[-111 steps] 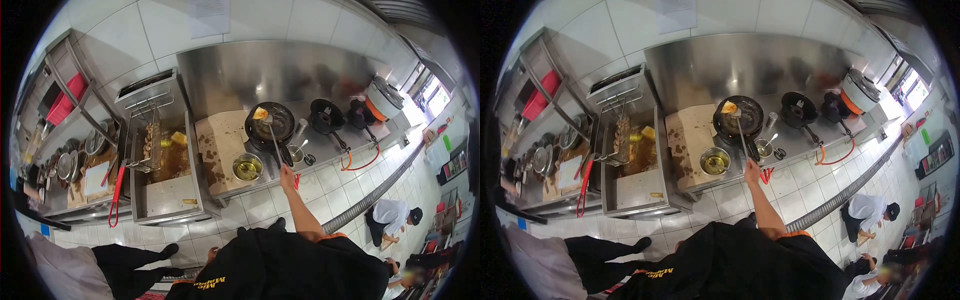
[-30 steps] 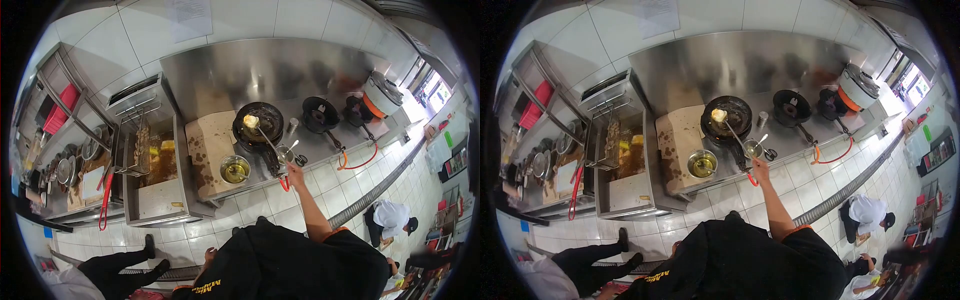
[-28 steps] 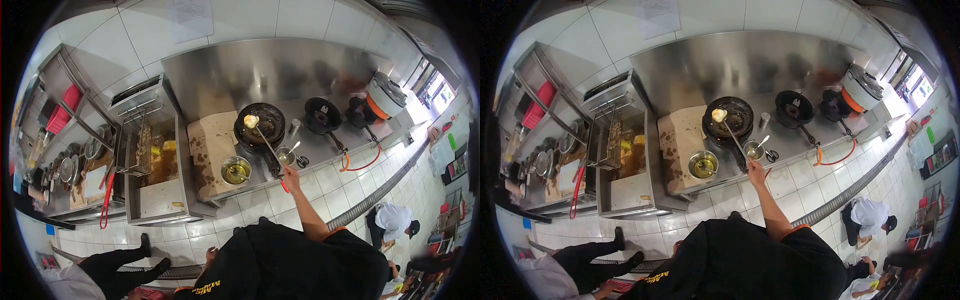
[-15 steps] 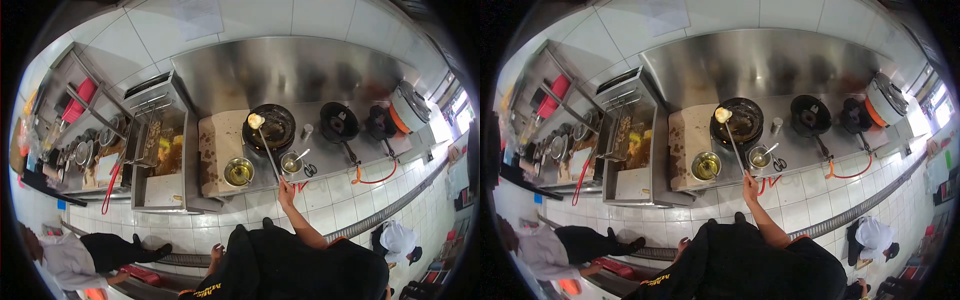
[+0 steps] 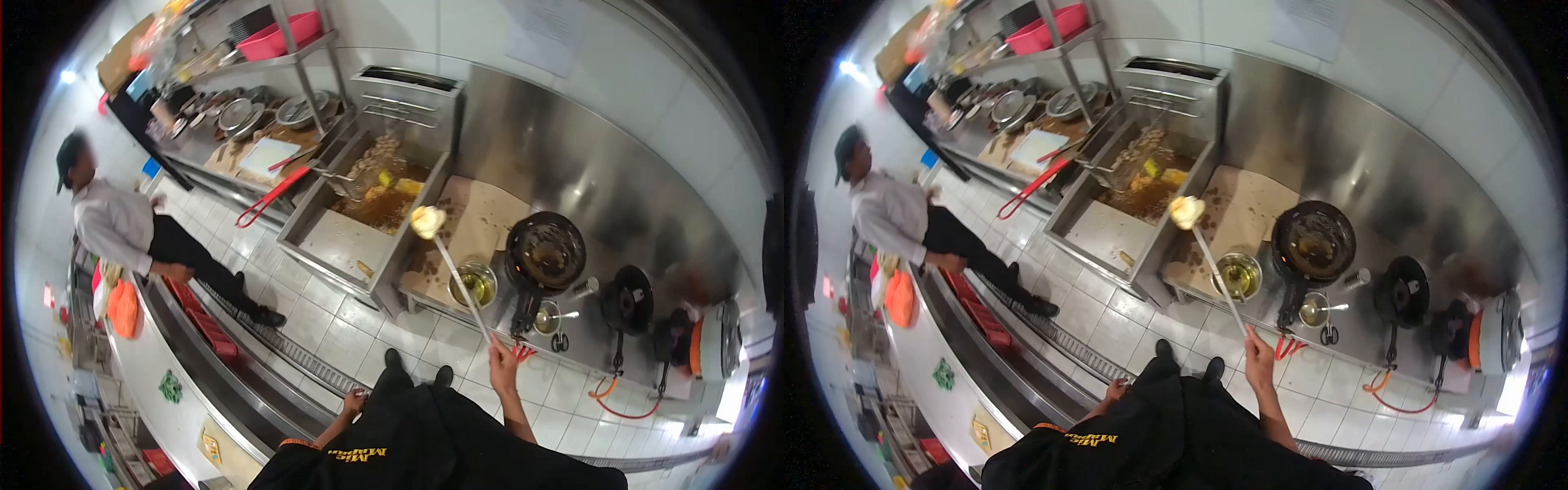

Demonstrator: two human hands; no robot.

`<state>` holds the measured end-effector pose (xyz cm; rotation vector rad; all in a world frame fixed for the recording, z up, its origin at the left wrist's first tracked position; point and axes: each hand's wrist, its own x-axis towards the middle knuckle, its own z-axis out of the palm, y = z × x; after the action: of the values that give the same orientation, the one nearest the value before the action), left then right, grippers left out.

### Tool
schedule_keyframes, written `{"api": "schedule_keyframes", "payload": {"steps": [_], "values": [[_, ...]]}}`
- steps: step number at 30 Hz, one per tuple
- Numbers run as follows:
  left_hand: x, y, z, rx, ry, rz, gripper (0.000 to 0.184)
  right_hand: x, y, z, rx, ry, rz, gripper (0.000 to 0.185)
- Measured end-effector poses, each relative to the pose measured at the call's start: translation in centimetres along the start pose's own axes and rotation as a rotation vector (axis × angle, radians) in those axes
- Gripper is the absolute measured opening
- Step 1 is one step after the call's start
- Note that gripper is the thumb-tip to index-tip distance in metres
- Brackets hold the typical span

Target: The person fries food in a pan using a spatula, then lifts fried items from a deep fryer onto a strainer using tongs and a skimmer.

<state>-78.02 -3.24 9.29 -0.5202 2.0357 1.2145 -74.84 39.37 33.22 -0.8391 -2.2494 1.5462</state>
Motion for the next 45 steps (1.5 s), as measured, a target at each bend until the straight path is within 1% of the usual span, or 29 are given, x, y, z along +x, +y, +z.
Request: {"api": "schedule_keyframes", "payload": {"steps": [1, 2, 4, 5, 6, 7, 9, 10, 11, 12, 13, 15, 17, 18, 19, 21, 23, 24, 27, 29, 31, 33, 35, 38, 40, 41, 42, 43, 45], "values": [[0.1, -0.2, -0.4, -0.021, 0.005, -0.009, 0.042, 0.1, -0.6, 1.7, 0.082, -0.129, 0.091, 0.034], [0.2, -0.4, -0.9, 0.004, 0.052, 0.018, 0.039, 0.4, -1.0, 3.5, 0.069, -0.144, 0.086, 0.034], [1.6, -2.0, -2.4, 0.056, 0.116, 0.024, 0.037, 1.3, -2.0, 7.1, -0.008, -0.389, 0.139, 0.033], [2.5, -3.4, -3.6, 0.042, 0.117, 0.026, 0.037, 1.6, -2.6, 8.4, -0.017, -0.395, 0.129, 0.033], [4.2, -5.9, -4.7, 0.064, 0.17, 0.071, 0.039, 2.0, -3.6, 9.5, -0.068, -0.373, -0.02, 0.032], [4.7, -5.6, -6.2, 0.089, 0.223, 0.113, 0.041, 2.3, -5.0, 10.6, -0.116, -0.349, -0.167, 0.031], [5.3, -7.0, -9.9, 0.056, 0.176, 0.037, 0.041, 2.8, -7.6, 11.0, -0.225, -0.284, -0.156, 0.027], [6.0, -8.7, -12.0, 0.036, 0.161, 0.039, 0.04, 3.0, -8.9, 11.5, -0.278, -0.177, -0.252, 0.027], [7.6, -9.6, -14.5, 0.02, 0.145, 0.048, 0.039, 2.5, -10.5, 11.6, -0.318, -0.119, -0.125, 0.028], [8.7, -8.9, -17.4, 0.026, 0.142, 0.061, 0.039, 1.9, -11.2, 12.4, -0.301, -0.001, -0.203, 0.03], [8.6, -8.4, -20.1, 0.027, 0.148, 0.018, 0.039, 1.5, -11.7, 13.7, -0.304, 0.01, -0.202, 0.03], [9.6, -7.8, -24.2, 0.03, 0.145, -0.043, 0.038, 0.4, -12.7, 16.2, -0.216, 0.296, -0.118, 0.034], [11.7, -5.5, -29.3, -0.199, 0.217, -0.014, 0.038, 1.9, -15.9, 19.6, -0.174, 0.327, -0.118, 0.034], [13.3, -4.8, -31.7, -0.257, 0.24, 0.101, 0.038, 3.0, -17.8, 21.7, -0.123, 0.365, -0.132, 0.035], [15.8, -3.1, -33.9, -0.317, 0.264, 0.233, 0.038, 4.1, -20.3, 23.6, -0.12, 0.364, -0.117, 0.035], [19.3, 3.0, -38.4, -0.188, 0.295, 0.393, 0.035, 7.2, -23.9, 28.0, -0.095, 0.37, -0.106, 0.035], [22.7, 10.3, -42.0, -0.273, 0.34, 0.45, 0.032, 9.5, -25.6, 32.1, 0.166, 0.398, 0.045, 0.035], [24.9, 13.6, -43.8, -0.309, 0.341, 0.508, 0.033, 10.3, -26.0, 33.9, 0.182, 0.42, 0.047, 0.035], [29.6, 23.8, -48.6, -0.386, 0.324, 0.616, 0.035, 12.5, -25.6, 38.7, 0.187, 0.454, 0.071, 0.034], [31.1, 29.5, -51.8, -0.445, 0.324, 0.661, 0.036, 13.5, -21.7, 40.4, 0.117, 0.482, 0.079, 0.033], [32.7, 34.4, -55.3, -0.468, 0.191, 0.691, 0.039, 16.2, -16.5, 38.9, -0.506, 0.776, -0.708, 0.034], [34.6, 39.7, -59.2, -0.403, 0.192, 0.638, 0.043, 15.0, -18.6, 34.6, -0.77, 0.757, -0.61, 0.035], [37.6, 44.4, -62.7, -0.577, 0.106, 0.627, 0.048, 11.0, -34.1, 36.3, -0.107, 0.58, -0.016, 0.037], [44.5, 52.1, -68.5, -0.683, 0.095, 0.55, 0.059, 10.2, -43.3, 38.8, -0.095, 0.539, 0.06, 0.037], [49.2, 57.1, -72.3, -0.852, -0.048, 0.413, 0.066, 10.4, -46.4, 42.4, -0.046, 0.4, 0.204, 0.037], [51.2, 59.8, -73.8, -0.942, -0.17, 0.315, 0.069, 10.7, -44.5, 44.8, -0.046, 0.408, 0.068, 0.035], [53.4, 62.2, -75.3, -0.921, -0.396, 0.254, 0.065, 12.1, -45.1, 48.0, -0.189, 0.388, 0.012, 0.034], [55.9, 64.5, -75.8, -0.913, -0.417, 0.256, 0.065, 13.3, -45.7, 51.6, -0.335, 0.358, -0.035, 0.032], [59.5, 67.1, -77.9, -1.001, -1.155, 0.29, 0.056, 17.2, -46.6, 58.8, -0.238, 0.291, 0.166, 0.031]]}}
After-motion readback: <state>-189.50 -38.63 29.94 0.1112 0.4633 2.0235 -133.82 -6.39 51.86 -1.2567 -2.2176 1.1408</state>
